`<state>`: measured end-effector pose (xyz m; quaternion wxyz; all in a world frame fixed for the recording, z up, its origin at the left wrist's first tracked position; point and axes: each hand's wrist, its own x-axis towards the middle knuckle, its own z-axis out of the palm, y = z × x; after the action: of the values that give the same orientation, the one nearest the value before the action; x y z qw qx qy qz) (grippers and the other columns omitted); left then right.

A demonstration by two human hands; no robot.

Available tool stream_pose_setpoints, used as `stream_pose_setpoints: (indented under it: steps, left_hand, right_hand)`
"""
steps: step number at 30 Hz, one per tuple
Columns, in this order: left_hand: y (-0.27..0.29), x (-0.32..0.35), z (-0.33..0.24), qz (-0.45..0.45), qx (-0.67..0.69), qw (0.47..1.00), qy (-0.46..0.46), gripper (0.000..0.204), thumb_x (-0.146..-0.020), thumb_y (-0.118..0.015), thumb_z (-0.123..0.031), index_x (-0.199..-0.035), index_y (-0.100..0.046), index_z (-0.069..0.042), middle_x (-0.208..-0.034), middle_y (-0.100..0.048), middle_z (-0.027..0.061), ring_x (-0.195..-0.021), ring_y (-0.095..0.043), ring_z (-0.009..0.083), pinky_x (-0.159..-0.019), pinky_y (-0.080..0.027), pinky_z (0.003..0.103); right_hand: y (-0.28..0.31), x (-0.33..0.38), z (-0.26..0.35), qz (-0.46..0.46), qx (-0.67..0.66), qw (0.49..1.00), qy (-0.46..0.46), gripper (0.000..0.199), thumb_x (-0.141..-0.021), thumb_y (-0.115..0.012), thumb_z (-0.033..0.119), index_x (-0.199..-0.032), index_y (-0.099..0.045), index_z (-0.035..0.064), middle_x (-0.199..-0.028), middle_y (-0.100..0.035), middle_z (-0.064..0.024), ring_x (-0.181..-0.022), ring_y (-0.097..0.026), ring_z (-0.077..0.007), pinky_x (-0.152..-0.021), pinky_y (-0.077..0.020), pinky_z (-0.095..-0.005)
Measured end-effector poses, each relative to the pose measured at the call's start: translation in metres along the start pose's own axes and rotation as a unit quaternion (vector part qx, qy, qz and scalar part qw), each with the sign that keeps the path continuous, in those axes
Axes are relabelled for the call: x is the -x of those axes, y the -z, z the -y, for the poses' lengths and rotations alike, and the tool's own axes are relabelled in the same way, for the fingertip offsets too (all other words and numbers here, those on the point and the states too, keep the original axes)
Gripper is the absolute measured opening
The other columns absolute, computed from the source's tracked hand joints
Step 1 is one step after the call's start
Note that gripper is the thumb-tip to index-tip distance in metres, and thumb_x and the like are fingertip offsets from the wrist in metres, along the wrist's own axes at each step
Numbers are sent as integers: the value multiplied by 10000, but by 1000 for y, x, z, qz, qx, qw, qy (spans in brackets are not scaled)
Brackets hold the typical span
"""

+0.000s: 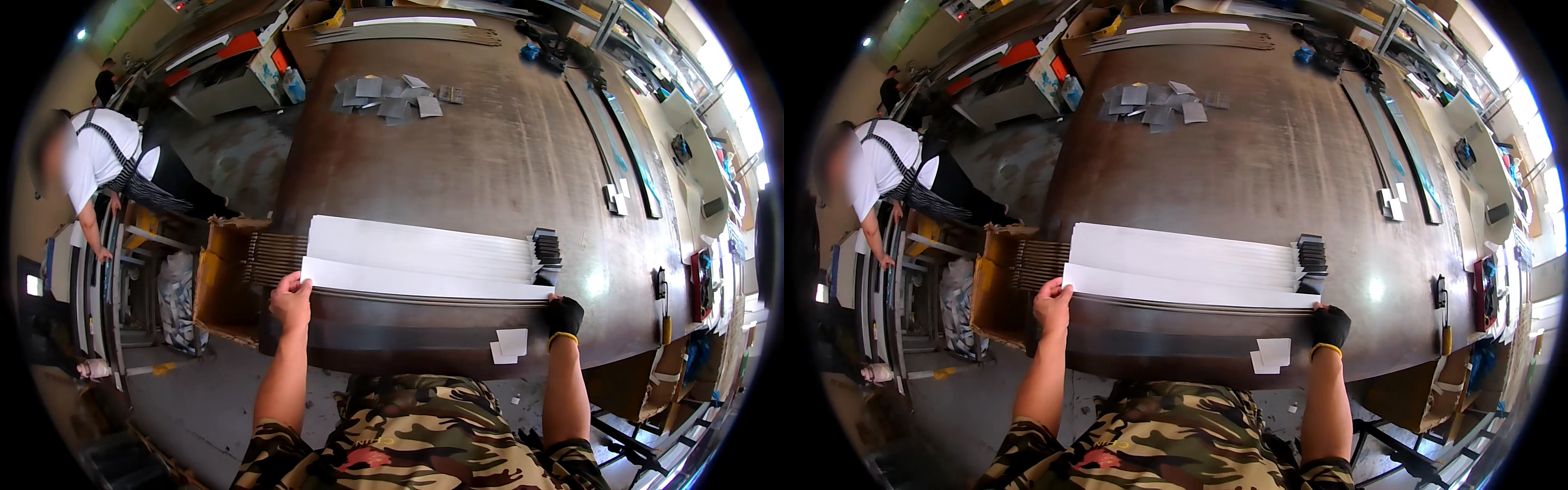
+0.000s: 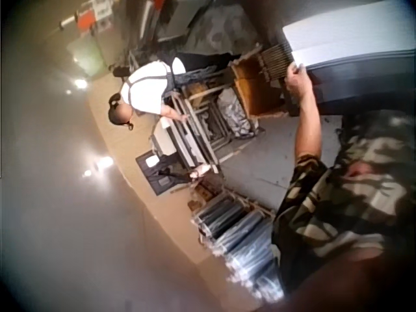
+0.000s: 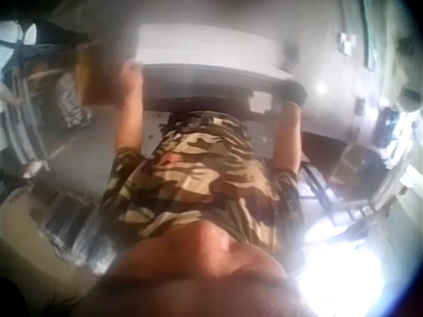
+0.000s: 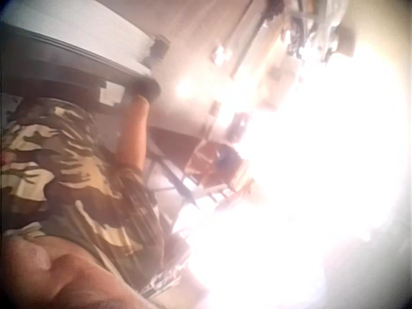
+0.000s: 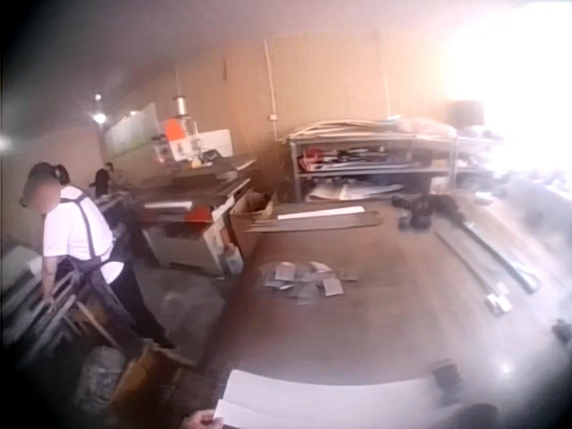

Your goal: The person places small white paper separators between long metal strips on a workbench, then stacks the strips into a neat pile. They repeat this process several times, handling the strips one at a time and occasionally using a tool to adjust the stack.

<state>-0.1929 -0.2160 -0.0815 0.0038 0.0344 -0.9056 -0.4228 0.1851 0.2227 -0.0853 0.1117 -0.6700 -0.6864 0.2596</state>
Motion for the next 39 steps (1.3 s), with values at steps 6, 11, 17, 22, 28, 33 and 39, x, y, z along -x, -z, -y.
stream_pose_setpoints:
  steps: [6,11,17,22,28,33,39]
  left_hand:
    - [3,-1,-9,11,-77,997,6,206,-749,-817,-232,-939,-766,-169,-831,-730,-15,-896,-648,184,-859,-509,376]
    - [3,-4,0,5,-42,999,-8,213,-759,-816,-156,-957,-760,-99,-836,-736,23,-806,-680,172,-778,-535,332]
    - [-1,-6,5,-11,-8,1000,-1,214,-751,-827,-157,-950,-763,-109,-830,-734,33,-784,-688,195,-777,-544,354]
    - [-9,-10,22,-47,-15,998,-45,224,-743,-826,-155,-954,-763,-113,-822,-737,44,-762,-694,209,-737,-555,355]
    - [-9,-11,17,-21,11,1000,-7,234,-740,-823,-171,-959,-763,-112,-810,-736,44,-768,-694,215,-743,-551,365]
    - [-9,-14,25,-26,53,998,-17,254,-755,-822,-127,-993,-748,-78,-814,-717,42,-735,-655,165,-730,-535,319]
    - [4,-13,-7,-13,164,985,-42,242,-770,-801,-27,-998,-721,-5,-811,-701,37,-721,-627,114,-705,-517,267]
  right_hand:
    - [-3,-1,-4,-6,-37,999,3,275,-803,-779,289,-879,-774,25,-810,-739,-171,-759,-716,-268,-748,-538,-363]
    - [0,1,3,-4,-31,999,-9,279,-803,-783,284,-891,-774,19,-805,-741,-168,-741,-713,-254,-734,-539,-365]
    - [0,1,-1,-5,-62,998,-1,298,-800,-781,298,-896,-773,16,-814,-743,-166,-747,-716,-258,-734,-540,-366]
    - [-8,-8,-13,-3,-13,1000,17,313,-794,-776,326,-884,-772,26,-814,-738,-173,-766,-719,-281,-744,-540,-369]
    - [-4,-6,-13,1,-47,999,-4,302,-779,-787,319,-865,-770,30,-782,-734,-165,-742,-711,-261,-732,-537,-357]
    - [0,3,0,-5,-86,996,-36,290,-768,-800,286,-883,-769,21,-780,-735,-157,-727,-696,-241,-730,-528,-341]
    - [-2,-2,-5,-11,-2,1000,-15,307,-779,-793,321,-894,-774,37,-835,-740,-175,-786,-719,-280,-768,-538,-366]
